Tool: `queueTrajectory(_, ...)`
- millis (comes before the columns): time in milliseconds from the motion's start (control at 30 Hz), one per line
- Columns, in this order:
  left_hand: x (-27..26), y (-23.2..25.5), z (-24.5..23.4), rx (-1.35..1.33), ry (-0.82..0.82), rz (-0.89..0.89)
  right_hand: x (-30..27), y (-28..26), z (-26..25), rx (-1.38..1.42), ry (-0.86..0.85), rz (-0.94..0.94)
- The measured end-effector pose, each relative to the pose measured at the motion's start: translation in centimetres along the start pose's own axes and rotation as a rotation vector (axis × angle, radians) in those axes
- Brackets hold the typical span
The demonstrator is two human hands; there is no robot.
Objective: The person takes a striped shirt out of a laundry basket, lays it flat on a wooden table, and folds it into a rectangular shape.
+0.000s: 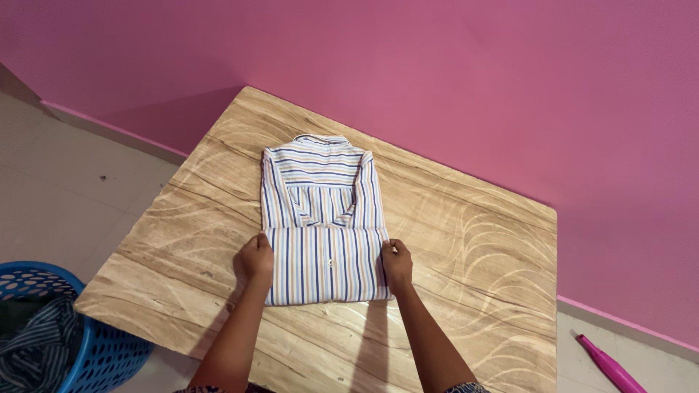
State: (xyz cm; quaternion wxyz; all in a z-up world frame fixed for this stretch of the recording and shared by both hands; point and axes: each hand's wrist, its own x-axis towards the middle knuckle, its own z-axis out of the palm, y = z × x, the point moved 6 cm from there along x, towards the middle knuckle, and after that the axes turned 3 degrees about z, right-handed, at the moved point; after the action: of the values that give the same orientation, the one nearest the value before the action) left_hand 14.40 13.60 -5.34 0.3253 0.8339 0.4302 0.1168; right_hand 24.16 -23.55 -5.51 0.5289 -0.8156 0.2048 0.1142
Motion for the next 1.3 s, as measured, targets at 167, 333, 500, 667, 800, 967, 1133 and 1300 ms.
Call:
queueTrajectory(167, 2.3, -2.7, 3.5, -0.114, -0.166, -0.139, -0.6, -0.2, 0.2, -0.111, 0.057, 0.027)
queueTrajectory(333, 2.9, -1.2, 2.9, -0.043, -0.095, 0.115, -2.2, -3.0, -0.2, -0.246, 0.072, -0.005)
queueTrajectory(500, -5.5, 4.2, -2.9, 0.338, -0.028, 0.376, -7.1, -7.0, 1.9, -0.795, 0.409, -0.321)
queueTrajectory(667, -9.5, 7.7, -4.5, 0.451, -0.146, 0.741, -9.2, -5.0, 7.2, -0.890, 0.017, -0.730)
queueTrajectory(800, -9.4, 7.8, -4.9, 0.489, -0.212, 0.701, -8.4, -3.8, 8.1, -0.879, -0.078, -0.725)
queueTrajectory(967, -7.6, 9.1, -3.3, 0.650, -0.314, 0.638, -7.7, -5.0, 8.1, -0.740, 0.009, -0.682)
queueTrajectory(1133, -4.6, 10.8, -2.7, 0.584, -0.369, 0.649, -4.8, -8.4, 8.4, -0.911, -0.037, -0.425)
queueTrajectory(1300, -2.3, 11.8, -2.0, 0.560, -0.458, 0.622, -2.9, -10.6, 8.3, -1.154, -0.165, -0.256)
